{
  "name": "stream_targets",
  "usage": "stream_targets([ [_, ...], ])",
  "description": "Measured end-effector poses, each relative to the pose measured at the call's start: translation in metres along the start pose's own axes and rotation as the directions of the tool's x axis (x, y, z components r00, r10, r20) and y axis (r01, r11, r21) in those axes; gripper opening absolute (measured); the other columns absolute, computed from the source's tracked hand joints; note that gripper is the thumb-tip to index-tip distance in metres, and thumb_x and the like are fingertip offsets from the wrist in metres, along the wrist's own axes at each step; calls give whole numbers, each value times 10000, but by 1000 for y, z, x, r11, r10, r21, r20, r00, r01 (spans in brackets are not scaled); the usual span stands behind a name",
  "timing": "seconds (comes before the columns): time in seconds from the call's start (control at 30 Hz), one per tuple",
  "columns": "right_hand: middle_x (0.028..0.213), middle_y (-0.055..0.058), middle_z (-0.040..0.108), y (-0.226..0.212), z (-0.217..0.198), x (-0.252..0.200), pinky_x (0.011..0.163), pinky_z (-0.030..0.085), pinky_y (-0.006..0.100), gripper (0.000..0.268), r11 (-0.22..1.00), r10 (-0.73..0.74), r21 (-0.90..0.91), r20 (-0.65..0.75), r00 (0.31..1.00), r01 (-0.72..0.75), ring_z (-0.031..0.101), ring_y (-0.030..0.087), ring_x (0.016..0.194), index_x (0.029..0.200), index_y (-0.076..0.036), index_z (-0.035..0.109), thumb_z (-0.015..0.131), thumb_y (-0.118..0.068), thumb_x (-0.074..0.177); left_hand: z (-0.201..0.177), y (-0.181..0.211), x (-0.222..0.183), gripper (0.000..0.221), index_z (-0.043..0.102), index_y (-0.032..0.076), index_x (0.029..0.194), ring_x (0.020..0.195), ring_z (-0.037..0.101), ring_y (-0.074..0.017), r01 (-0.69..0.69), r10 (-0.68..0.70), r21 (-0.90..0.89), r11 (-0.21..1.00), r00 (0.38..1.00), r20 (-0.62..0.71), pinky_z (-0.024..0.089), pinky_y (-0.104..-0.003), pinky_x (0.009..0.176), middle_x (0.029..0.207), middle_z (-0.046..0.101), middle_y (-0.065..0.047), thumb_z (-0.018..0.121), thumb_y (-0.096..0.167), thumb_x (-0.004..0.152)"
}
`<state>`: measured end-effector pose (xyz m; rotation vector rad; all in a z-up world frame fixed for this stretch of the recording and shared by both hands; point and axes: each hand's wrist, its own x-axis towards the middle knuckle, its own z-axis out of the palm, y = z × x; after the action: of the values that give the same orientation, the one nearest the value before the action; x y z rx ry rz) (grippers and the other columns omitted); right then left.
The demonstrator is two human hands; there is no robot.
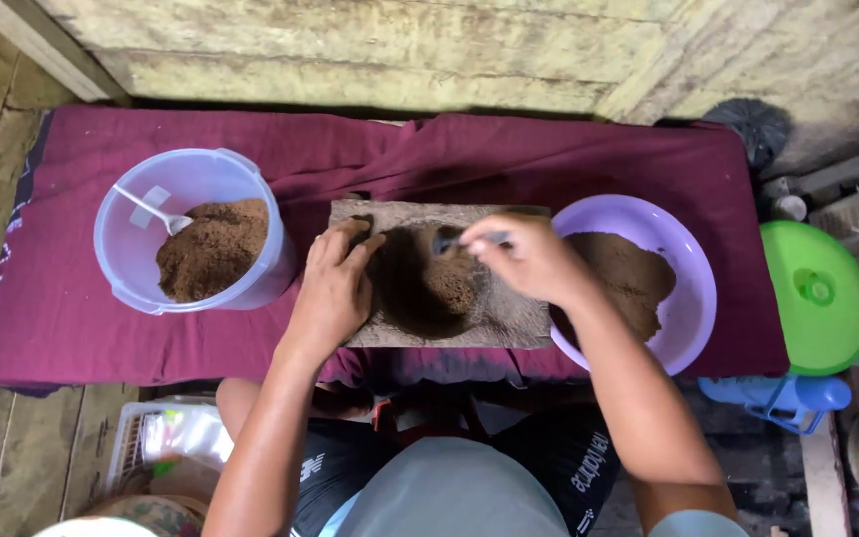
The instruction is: Transferring brown powder between a plastic bucket, a purple bowl, and a stone mortar using a spoon and hands.
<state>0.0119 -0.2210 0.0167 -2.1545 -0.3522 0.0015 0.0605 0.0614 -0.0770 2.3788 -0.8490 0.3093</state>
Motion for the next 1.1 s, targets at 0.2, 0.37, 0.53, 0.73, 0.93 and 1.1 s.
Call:
stream_targets([
  [0.2,801,101,731,78,36,-13,710,593,367,149,938,-180,-302,-5,984,170,722,286,748,945,-91,761,618,-86,987,-2,-1,2,520,688,146,1276,1362,483,-348,15,-14,-22,1000,1000,25,406,-513,1082,1357,546,-89,567,15,788],
  [0.37,676,73,689,57,40,-20,620,571,371,144,951,-58,-309,-78,995,31,714,280,679,835,-138,701,634,-139,963,-4,4,0,514,699,151,1256,1367,481,-341,59,-58,-44,997,998,26,409,-545,1080,1363,552,-77,571,14,778],
  [0.53,595,-11,697,26,32,-14,539,531,297,240,967,120,-205,-169,978,-154,686,185,568,741,-179,685,623,-189,972,-4,4,1,507,698,160,1248,1371,479,-327,41,-40,-23,999,999,13,411,-542,1079,1365,546,-63,567,19,779],
  [0.73,584,88,706,26,27,-12,514,536,284,195,944,325,20,-216,921,-328,645,158,483,808,-89,736,615,-105,959,-7,7,-3,490,713,142,1224,1374,488,-331,55,-55,-28,998,998,13,390,-556,1106,1349,566,-69,561,5,779],
  [0.93,604,116,702,27,14,-3,508,546,282,187,942,333,116,-222,916,-314,641,156,485,876,-58,744,608,-117,990,-11,13,-10,482,718,176,1212,1275,620,-208,28,-38,-67,997,987,-155,332,-456,1201,1206,661,-1,524,-45,830],
  [1.1,590,106,660,-3,-4,9,484,504,241,224,967,233,161,-269,934,-195,587,127,476,876,-6,721,554,-53,1017,-19,55,-4,449,532,-41,1426,1365,542,-291,134,-560,-987,90,826,61,430,-420,1145,1357,616,-204,386,90,1022],
])
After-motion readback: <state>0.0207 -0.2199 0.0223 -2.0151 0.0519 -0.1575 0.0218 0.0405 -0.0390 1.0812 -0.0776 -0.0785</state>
